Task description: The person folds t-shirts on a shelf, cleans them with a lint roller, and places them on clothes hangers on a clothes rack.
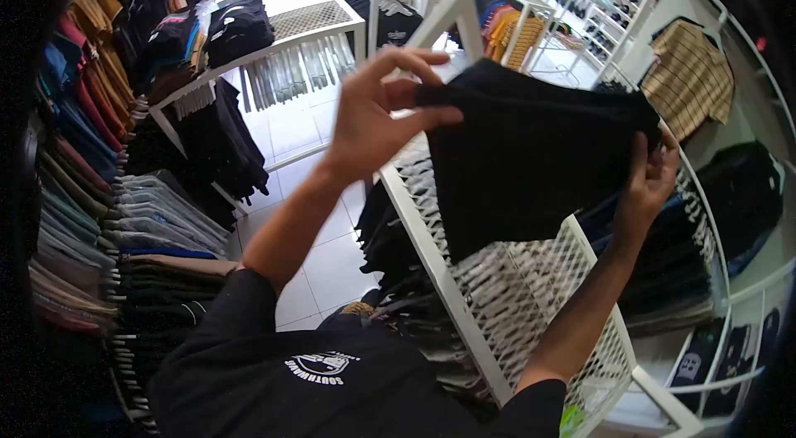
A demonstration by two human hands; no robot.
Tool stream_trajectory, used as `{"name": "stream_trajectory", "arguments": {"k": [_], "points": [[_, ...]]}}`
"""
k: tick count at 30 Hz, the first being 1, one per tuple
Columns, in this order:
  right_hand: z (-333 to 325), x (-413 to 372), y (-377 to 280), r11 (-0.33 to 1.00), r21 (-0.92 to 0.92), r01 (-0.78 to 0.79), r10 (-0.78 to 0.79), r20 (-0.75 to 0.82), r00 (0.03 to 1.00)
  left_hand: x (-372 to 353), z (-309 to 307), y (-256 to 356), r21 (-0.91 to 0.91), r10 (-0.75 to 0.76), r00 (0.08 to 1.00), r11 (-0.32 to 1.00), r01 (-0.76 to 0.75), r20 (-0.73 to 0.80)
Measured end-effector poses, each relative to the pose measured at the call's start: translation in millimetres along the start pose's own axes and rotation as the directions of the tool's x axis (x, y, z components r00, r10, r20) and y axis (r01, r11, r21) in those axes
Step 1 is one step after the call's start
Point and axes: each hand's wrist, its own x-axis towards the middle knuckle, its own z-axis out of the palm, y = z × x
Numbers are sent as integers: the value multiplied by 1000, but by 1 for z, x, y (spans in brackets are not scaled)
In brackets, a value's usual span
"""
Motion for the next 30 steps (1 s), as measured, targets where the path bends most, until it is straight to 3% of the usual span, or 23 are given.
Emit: {"name": "stream_trajectory", "arguments": {"k": [2, 3, 4, 7, 9, 11, 13, 14, 15, 18, 20, 22, 24, 25, 27, 29, 30], "points": [[-28, 7, -23, 992, 116, -42, 32, 84, 996, 9, 6, 28, -34, -29, 998, 999, 31, 57], [-41, 9, -34, 995, 94, -42, 36, 61, 997, 15, 7, 41, -29, -27, 993, 999, 30, 113], [-52, 9, -44, 993, 83, -87, 74, 148, 986, 20, 10, 51, -72, -109, 985, 990, 119, 134], [-71, 10, -57, 992, 11, -124, 116, 282, 952, 39, 6, 49, 42, -120, 953, 993, 113, 277], [-76, 15, -43, 981, -134, -137, 177, 365, 914, 53, 1, 37, 232, -314, 865, 943, 237, 391], [-72, 17, -21, 962, -45, -270, 259, 471, 843, 64, 4, 11, 346, -375, 821, 909, 234, 430], [-59, 16, -3, 963, -170, -210, 263, 407, 875, 65, 13, -8, 386, -282, 869, 915, 116, 406], [-60, 17, 0, 935, -308, -174, 275, 326, 905, 69, 18, -16, 386, -275, 868, 916, 106, 414], [-54, 17, -8, 885, -441, -146, 275, 246, 929, 72, 24, -16, 445, -169, 919, 896, -8, 356], [-59, 23, -4, 944, -318, -84, 162, 226, 961, 70, 35, 0, 566, 49, 966, 803, -188, 252], [-67, 14, -20, 946, -321, -49, 133, 244, 961, 57, 37, 19, 610, 240, 944, 720, -331, 228], [-82, -3, -24, 953, -298, -53, 149, 310, 939, 29, 35, 29, 570, 253, 925, 731, -375, 284], [-108, -24, 12, 968, -176, -178, 244, 506, 827, -8, 32, 23, 509, 234, 894, 754, -416, 383], [-116, -35, -8, 896, -289, -337, 444, 599, 667, -33, 30, 15, 492, 198, 887, 771, -404, 417], [-128, -60, -3, 818, -372, -438, 552, 721, 419, -82, 30, 31, 515, -172, 851, 847, -130, 497], [-130, -83, 5, 768, -460, -446, 621, 708, 338, -109, 19, 27, 384, -309, 723, 921, 65, 618], [-126, -88, 12, 764, -469, -444, 625, 709, 327, -116, 19, 25, 411, -357, 728, 905, 113, 585]]}}
